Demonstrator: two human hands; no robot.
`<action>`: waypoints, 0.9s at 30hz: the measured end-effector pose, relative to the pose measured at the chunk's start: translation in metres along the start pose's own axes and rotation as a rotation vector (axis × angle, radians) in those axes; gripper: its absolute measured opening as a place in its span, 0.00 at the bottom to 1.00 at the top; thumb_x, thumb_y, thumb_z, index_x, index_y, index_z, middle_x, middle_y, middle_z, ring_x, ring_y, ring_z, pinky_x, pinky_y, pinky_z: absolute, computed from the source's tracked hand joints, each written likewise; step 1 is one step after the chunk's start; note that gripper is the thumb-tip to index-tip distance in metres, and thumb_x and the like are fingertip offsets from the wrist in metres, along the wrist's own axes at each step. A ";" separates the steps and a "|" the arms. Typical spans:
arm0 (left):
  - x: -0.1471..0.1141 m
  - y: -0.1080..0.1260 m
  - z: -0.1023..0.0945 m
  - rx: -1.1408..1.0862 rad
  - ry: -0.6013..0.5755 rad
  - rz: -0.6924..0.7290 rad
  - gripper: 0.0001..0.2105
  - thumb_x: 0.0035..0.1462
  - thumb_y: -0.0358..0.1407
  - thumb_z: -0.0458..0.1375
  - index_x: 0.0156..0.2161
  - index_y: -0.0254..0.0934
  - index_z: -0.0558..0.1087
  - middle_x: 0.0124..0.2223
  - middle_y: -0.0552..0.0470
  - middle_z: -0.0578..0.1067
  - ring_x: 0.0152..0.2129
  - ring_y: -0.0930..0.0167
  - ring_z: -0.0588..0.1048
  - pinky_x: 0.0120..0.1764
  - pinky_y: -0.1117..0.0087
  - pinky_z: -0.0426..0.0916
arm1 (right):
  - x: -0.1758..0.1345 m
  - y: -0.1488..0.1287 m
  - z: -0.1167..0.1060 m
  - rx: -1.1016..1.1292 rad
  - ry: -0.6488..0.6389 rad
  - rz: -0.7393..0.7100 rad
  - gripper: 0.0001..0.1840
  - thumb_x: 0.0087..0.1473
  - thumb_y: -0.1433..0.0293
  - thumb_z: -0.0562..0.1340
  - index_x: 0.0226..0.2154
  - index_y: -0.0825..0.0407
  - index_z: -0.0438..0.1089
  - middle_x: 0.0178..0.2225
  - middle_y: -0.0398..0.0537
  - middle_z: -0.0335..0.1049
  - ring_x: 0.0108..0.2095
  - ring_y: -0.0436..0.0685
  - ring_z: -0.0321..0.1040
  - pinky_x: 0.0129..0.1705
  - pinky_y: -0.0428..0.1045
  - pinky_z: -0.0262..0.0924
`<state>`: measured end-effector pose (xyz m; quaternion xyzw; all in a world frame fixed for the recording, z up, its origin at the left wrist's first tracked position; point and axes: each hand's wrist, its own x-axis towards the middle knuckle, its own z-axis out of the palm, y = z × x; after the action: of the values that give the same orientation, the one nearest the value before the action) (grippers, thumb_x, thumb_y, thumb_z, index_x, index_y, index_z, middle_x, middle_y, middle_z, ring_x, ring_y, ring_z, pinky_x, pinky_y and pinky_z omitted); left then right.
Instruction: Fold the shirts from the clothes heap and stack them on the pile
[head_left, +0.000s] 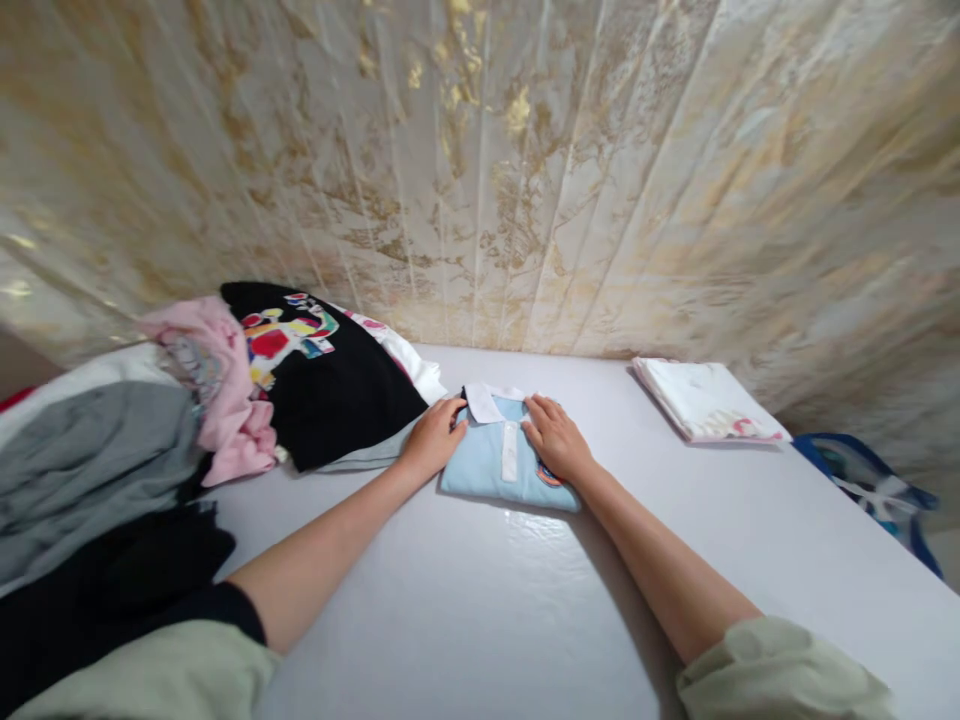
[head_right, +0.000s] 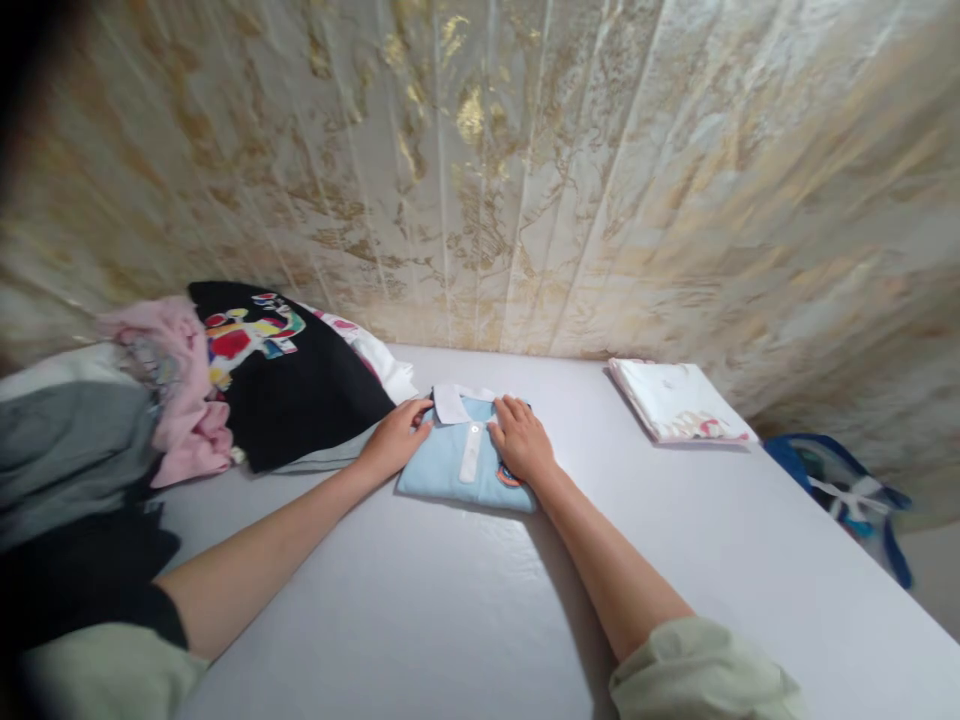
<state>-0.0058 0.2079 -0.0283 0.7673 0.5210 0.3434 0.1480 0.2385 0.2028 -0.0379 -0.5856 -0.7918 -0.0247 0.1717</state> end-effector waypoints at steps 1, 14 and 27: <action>-0.001 0.002 -0.001 0.002 -0.005 0.005 0.14 0.57 0.31 0.53 0.48 0.37 0.70 0.41 0.49 0.73 0.36 0.68 0.72 0.42 0.67 0.68 | -0.001 0.002 0.002 -0.003 0.019 -0.011 0.28 0.63 0.61 0.47 0.60 0.58 0.59 0.61 0.59 0.57 0.62 0.62 0.51 0.62 0.59 0.48; -0.009 0.024 -0.020 0.057 -0.110 -0.012 0.17 0.58 0.29 0.52 0.52 0.32 0.69 0.47 0.42 0.74 0.43 0.67 0.73 0.48 0.71 0.66 | -0.005 0.016 0.010 0.083 0.097 -0.077 0.28 0.63 0.58 0.45 0.58 0.54 0.61 0.58 0.58 0.60 0.58 0.64 0.57 0.58 0.61 0.56; -0.204 0.020 -0.194 0.869 -0.017 -0.406 0.23 0.56 0.47 0.50 0.56 0.43 0.65 0.54 0.42 0.70 0.51 0.52 0.68 0.48 0.48 0.63 | -0.005 0.017 0.010 0.125 0.072 -0.041 0.26 0.62 0.59 0.47 0.58 0.52 0.62 0.59 0.56 0.60 0.59 0.63 0.57 0.58 0.60 0.56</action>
<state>-0.1695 -0.0094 0.0472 0.6435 0.7546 0.0515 -0.1182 0.2530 0.2056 -0.0516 -0.5562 -0.7969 0.0005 0.2358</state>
